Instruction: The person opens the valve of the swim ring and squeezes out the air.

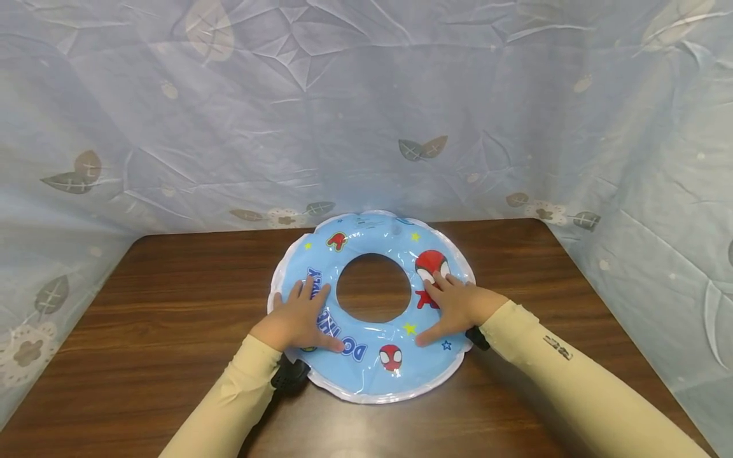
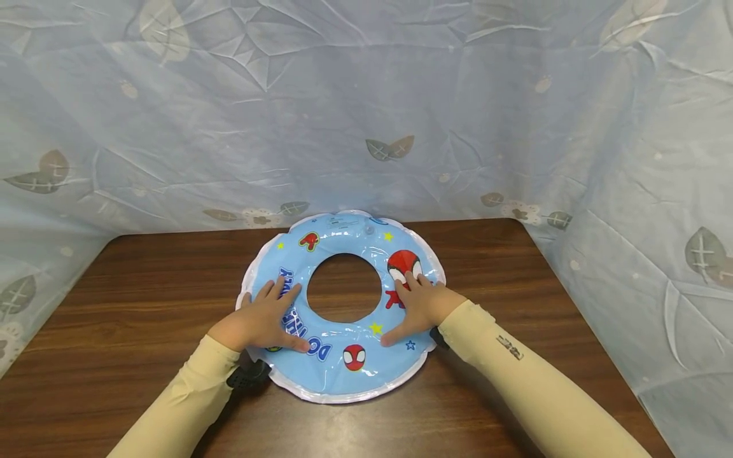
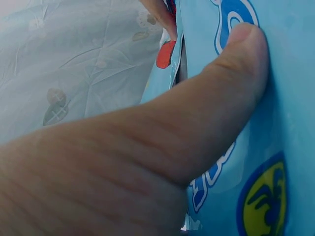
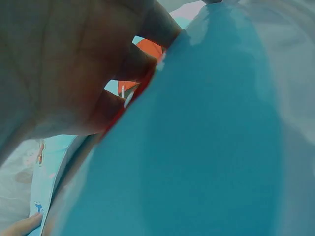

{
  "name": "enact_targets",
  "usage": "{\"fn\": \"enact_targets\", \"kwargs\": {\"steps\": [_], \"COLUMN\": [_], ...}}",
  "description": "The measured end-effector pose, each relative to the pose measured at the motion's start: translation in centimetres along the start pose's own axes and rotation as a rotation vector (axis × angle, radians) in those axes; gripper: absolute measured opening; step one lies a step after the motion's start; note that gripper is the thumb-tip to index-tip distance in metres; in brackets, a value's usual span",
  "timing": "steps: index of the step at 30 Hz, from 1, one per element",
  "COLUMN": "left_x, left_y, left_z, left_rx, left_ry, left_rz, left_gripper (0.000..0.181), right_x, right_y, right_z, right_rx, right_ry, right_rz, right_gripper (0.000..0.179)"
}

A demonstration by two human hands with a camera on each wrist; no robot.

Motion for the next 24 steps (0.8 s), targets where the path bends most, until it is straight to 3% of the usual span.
{"fn": "enact_targets", "kwargs": {"steps": [24], "left_x": [0.0], "left_y": [0.2], "left_z": [0.0], "left_rx": [-0.005], "left_ry": [0.009], "left_rz": [-0.016], "left_gripper": [0.126], "right_x": [-0.1], "right_y": [-0.9], "right_z": [0.2], "right_rx": [-0.014], "right_ry": [0.03], "right_rz": [-0.029], "right_gripper": [0.129]}}
Point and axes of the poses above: each hand's wrist, its own z-axis towards the middle knuckle, its own y-axis out of the back of the hand, x = y × z, the point moved 8 cm from there along z, towards the middle knuckle, and after that the axes turned 10 degrees about -y, right-handed, at the moved point
